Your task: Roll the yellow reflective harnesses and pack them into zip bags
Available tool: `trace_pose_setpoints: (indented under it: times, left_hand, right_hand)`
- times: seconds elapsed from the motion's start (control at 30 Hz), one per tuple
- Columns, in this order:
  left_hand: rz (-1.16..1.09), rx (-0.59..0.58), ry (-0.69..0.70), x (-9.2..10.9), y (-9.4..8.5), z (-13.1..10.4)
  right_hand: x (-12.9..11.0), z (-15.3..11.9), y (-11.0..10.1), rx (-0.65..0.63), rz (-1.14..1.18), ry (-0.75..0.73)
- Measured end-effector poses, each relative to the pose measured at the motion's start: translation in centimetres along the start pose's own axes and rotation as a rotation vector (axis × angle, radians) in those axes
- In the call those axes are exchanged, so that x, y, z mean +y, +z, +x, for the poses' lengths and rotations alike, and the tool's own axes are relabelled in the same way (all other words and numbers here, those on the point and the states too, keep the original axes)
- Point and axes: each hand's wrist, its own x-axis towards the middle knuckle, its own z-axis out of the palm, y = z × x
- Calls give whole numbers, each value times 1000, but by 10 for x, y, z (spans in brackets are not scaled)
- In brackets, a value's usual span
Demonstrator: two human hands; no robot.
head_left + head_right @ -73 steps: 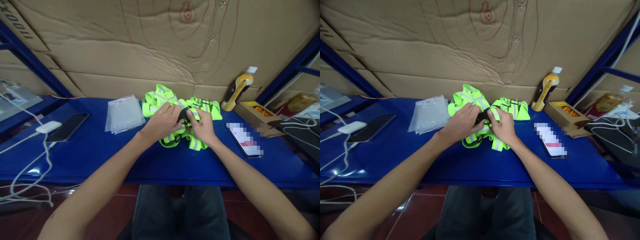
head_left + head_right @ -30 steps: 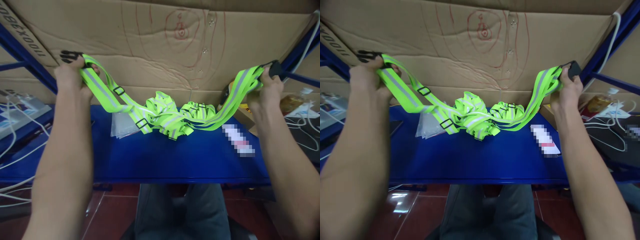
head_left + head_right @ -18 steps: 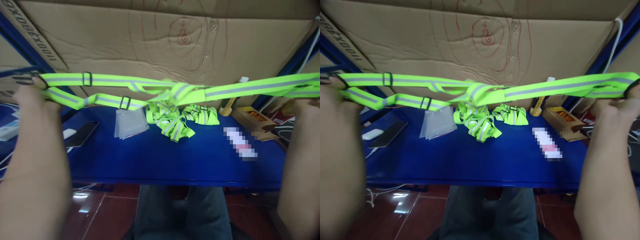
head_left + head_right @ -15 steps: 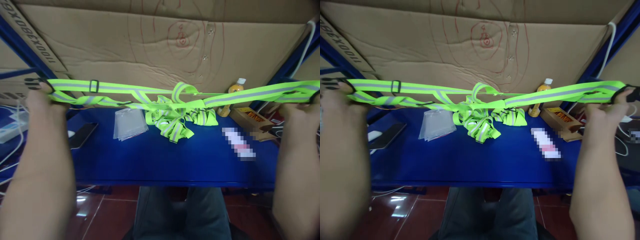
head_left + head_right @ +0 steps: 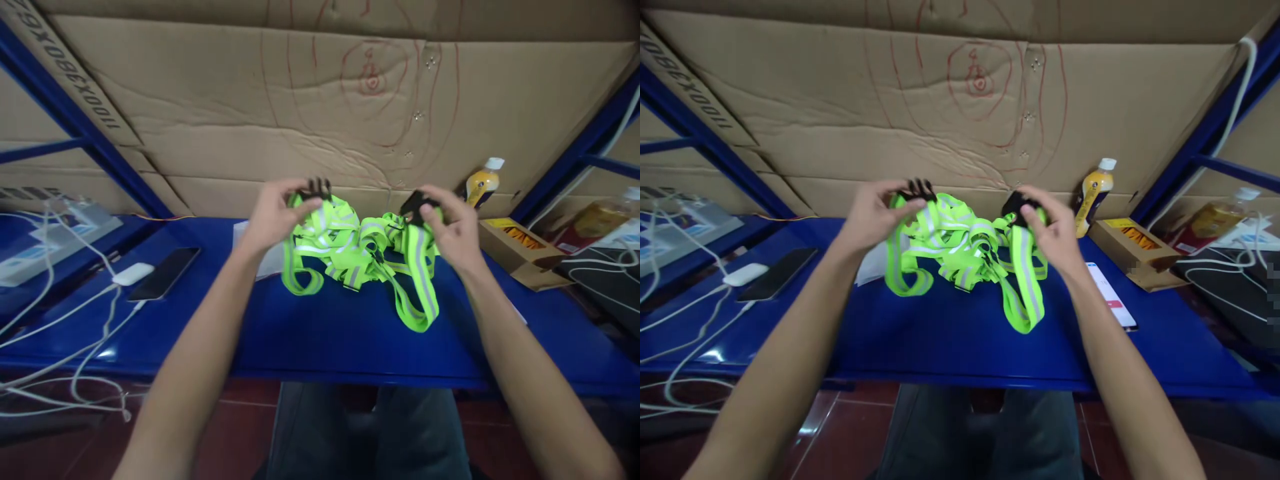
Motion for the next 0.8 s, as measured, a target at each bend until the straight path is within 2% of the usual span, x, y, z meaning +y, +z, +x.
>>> trace_pose_setpoints:
  times: [0.07,0.17,0.33,0.6,0.8]
  left_hand:
    - [-37,-212,-13,29,22,-19]
    - [1,-376,-12,47,37,-35]
    - [65,-372,-54,51,41,-41]
    - [45,-436,-19,54,41,-43]
    - [130,-420,13,57,38,-44]
  right_hand:
    - [-20,-11,15,-170,-57,6]
    - [-33,-21,23,-364,-153,-84]
    - [-30,-26,21,-455,-350,-279]
    - [-35,-26,17,-454,-443,-230]
    - [-34,-26,15,-437,-400,-315]
